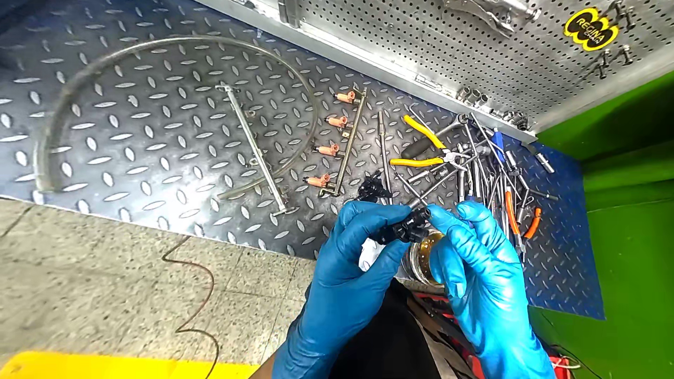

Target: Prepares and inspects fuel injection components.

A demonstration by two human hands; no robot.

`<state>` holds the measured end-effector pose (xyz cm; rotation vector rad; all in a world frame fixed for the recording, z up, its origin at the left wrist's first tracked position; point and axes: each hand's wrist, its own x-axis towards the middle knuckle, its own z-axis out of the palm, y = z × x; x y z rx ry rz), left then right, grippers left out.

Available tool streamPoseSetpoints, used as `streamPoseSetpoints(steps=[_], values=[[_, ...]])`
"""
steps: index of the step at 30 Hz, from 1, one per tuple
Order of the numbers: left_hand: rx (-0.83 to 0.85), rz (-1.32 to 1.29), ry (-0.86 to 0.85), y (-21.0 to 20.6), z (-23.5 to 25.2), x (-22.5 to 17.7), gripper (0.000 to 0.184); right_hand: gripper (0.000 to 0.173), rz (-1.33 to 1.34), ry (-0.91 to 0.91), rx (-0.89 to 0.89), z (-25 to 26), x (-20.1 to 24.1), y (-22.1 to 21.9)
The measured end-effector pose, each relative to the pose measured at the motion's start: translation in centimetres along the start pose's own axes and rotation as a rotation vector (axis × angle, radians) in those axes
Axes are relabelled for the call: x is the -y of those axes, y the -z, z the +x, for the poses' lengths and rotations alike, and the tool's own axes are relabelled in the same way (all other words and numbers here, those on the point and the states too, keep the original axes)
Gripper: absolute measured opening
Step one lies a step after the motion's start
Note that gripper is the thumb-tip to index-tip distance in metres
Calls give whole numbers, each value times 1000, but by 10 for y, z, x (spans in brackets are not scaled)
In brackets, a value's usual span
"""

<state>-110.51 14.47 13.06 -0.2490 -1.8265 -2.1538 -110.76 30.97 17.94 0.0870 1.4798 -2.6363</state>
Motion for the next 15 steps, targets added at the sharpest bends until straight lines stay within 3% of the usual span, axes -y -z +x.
streamPoseSetpoints(steps=[3, 7, 9, 11, 15], values=[[-46, 208, -121, 4, -1, 4, 35, 22, 42, -46, -1, 0, -2, -1], [-121, 754, -364, 12, -7, 9, 27, 28, 124, -168, -54, -2, -7, -4], [-131, 946, -405, 16, -12, 16, 27, 32, 157, -249, -65, -5, -9, -4], [-106, 1030, -338, 23, -20, 33, 27, 34, 143, -284, -54, -11, -8, -1], [66, 1038, -10, 47, -35, 87, 29, 31, 35, -170, -123, -20, 4, 21]])
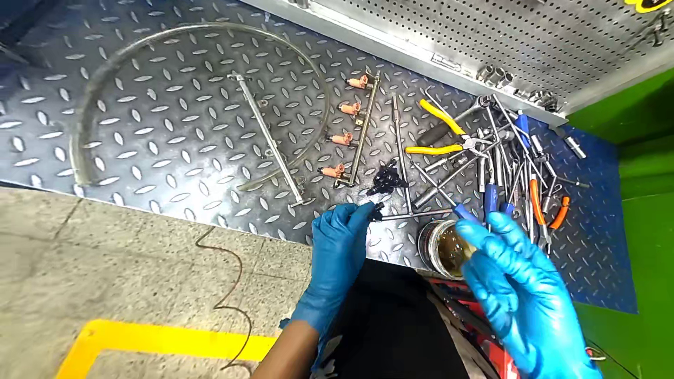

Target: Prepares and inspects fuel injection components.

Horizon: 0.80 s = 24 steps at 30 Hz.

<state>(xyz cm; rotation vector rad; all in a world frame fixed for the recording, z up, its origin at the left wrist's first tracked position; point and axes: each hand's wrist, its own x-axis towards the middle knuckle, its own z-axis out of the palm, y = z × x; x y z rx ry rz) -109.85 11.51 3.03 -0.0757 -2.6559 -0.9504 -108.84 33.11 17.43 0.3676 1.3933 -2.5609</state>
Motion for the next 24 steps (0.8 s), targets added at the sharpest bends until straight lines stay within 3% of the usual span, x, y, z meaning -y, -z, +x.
streamPoseSetpoints(steps=[5, 10, 13, 19, 24], values=[[196, 98, 97, -19, 7, 25, 29, 27, -30, 126, -156, -4, 9, 27], [209, 80, 104, -2, 15, 19, 50, 24, 16, 162, -183, -10, 5, 41], [141, 116, 46, -3, 35, 2, 41, 22, 54, 164, -223, -11, 3, 44], [377, 398, 84, -32, 72, -17, 32, 22, 102, 162, -210, -6, 2, 49], [223, 209, 94, 9, 68, -19, 24, 22, 79, 171, -175, 3, 0, 50]])
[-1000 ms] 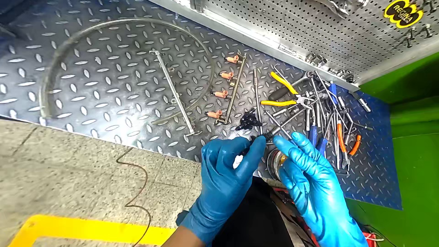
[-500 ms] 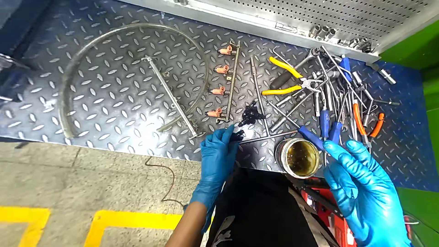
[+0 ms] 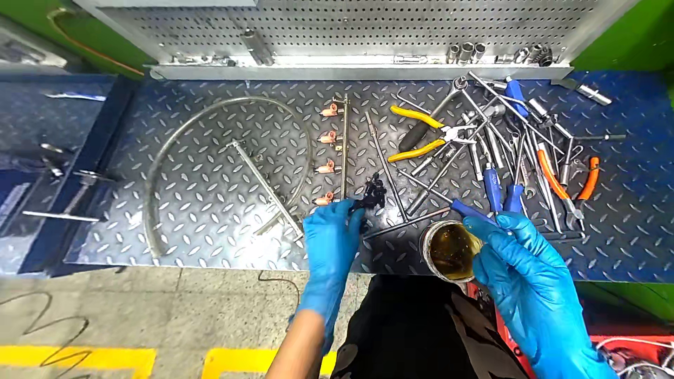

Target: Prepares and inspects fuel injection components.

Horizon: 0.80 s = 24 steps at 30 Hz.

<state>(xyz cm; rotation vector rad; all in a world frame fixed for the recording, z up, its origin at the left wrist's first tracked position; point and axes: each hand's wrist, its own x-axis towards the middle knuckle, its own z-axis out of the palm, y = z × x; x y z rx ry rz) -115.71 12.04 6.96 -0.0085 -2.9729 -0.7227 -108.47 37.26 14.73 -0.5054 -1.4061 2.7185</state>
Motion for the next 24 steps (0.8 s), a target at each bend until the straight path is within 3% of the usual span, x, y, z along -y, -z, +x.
streamPoseSetpoints(steps=[3, 5, 7, 10, 14, 24], values=[[-103, -306, 138, 39, -16, -1, 19, 21, -56, 13, 57, 5, -6, -7], [-84, -740, 289, 61, -23, -17, 14, 20, -84, 28, 127, 10, -11, -15], [46, -1155, 309, 70, -30, -28, 27, 18, -97, 57, 215, 14, -14, -25], [165, -1537, 356, 72, -41, -53, 30, 16, -87, 104, 335, 18, -10, -41], [224, -1705, 359, 70, -44, -69, 31, 18, -65, 112, 413, 19, -4, -55], [283, -1740, 325, 68, -48, -76, 33, 17, -117, 127, 405, 18, -3, -63]])
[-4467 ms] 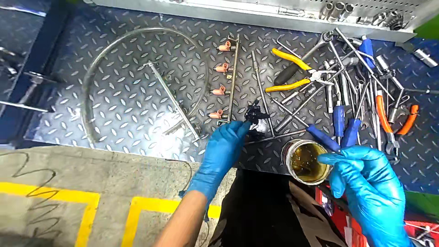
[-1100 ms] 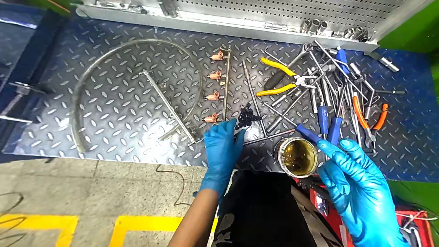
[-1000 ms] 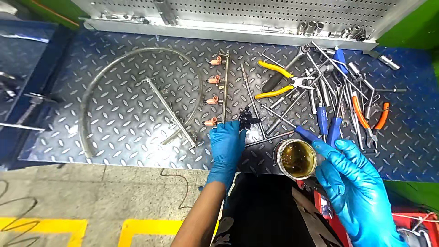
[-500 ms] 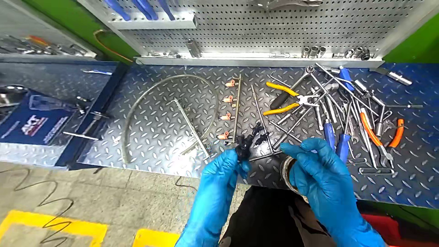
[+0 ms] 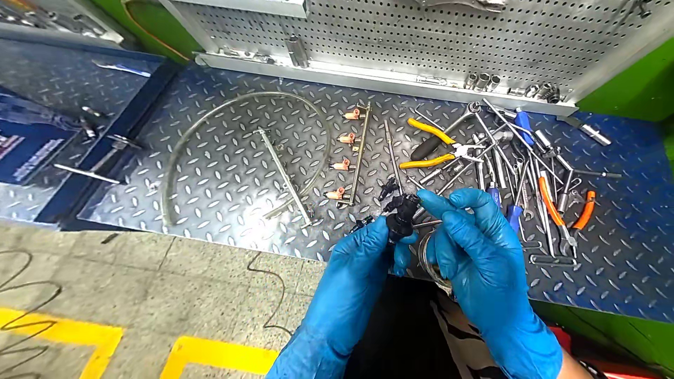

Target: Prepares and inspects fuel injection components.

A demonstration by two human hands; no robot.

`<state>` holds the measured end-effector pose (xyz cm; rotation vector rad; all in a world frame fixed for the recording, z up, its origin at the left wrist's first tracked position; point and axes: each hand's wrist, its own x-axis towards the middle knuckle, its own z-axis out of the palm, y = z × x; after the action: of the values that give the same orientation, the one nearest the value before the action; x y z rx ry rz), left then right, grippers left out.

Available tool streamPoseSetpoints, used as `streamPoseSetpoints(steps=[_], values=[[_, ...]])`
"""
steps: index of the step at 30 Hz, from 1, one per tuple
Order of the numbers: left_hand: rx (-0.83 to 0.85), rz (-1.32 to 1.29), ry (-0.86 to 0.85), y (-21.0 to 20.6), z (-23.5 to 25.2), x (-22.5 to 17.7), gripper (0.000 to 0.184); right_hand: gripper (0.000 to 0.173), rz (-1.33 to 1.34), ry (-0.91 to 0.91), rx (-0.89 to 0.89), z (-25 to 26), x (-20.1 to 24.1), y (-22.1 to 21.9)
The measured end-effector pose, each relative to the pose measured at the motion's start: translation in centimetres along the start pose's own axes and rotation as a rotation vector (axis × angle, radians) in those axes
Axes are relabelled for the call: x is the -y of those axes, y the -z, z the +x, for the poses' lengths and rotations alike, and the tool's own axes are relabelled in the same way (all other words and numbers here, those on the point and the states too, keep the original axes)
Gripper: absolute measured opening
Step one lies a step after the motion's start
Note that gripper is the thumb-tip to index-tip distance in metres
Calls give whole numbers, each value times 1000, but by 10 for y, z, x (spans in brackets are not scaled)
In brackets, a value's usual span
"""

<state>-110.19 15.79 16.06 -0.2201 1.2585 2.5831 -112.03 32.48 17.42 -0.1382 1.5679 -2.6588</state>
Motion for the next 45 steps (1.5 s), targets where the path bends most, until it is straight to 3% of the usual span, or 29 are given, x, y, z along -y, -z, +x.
streamPoseSetpoints(steps=[20, 30, 38, 40, 45], values=[[-179, 426, -363, 6, -4, 0, 18, 20, 13, -67, -34, -8, -2, -7], [-253, 628, -689, 22, -1, 8, 22, 22, 137, -228, -95, -10, -9, -13], [-401, 1345, -1061, 43, 0, 15, 15, 27, 269, -407, -143, -10, -10, -14], [-394, 1419, -967, 56, 8, 18, 14, 27, 250, -372, -123, -12, -3, -9], [-363, 1481, -443, 101, 55, 46, 20, 27, 112, -207, -255, -18, 16, 21]])
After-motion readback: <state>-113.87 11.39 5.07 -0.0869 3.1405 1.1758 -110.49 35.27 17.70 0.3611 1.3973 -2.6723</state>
